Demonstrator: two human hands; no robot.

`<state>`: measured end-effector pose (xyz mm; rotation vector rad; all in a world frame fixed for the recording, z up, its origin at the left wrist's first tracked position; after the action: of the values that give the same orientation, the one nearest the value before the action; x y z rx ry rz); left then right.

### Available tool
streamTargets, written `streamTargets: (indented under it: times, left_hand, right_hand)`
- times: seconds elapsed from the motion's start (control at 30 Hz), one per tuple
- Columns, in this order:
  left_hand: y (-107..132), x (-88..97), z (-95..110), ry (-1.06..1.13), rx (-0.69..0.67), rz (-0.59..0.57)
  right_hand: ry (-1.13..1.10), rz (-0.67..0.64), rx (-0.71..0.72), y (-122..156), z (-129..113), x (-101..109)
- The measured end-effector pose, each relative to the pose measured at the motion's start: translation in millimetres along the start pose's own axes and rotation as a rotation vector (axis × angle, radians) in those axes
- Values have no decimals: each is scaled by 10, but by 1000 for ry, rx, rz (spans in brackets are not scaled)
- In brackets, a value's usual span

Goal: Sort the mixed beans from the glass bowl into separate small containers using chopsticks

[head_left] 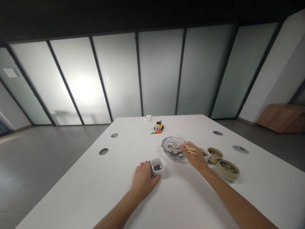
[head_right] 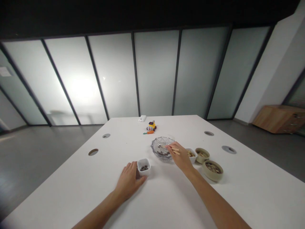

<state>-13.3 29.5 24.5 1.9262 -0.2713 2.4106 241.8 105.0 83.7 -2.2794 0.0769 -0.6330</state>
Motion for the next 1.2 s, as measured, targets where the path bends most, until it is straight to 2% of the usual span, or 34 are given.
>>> streamTargets:
  times: [0.63, 1.0, 1.2]
  left_hand:
    - [-4, -2, 3, 2, 1, 8]
    - [-6, -22, -10, 4, 8, 13]
    - [-14, -31, -7, -6, 9, 4]
  right_hand:
    - [-21, 21, 18, 8, -17, 4]
    - [19, -28, 6, 8, -35, -30]
    - [27, -11, 2, 3, -15, -13]
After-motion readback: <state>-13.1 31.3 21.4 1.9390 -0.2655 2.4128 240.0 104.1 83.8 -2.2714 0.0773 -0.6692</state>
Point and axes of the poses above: each hand's wrist, its own y-axis away from the middle knuckle, its own x-axis out of the back of the hand, z = x × y, the point moved 7 cm from there along -y, towards the middle knuckle, and after that the axes turned 10 degrees about -y, right-handed, at the moved point
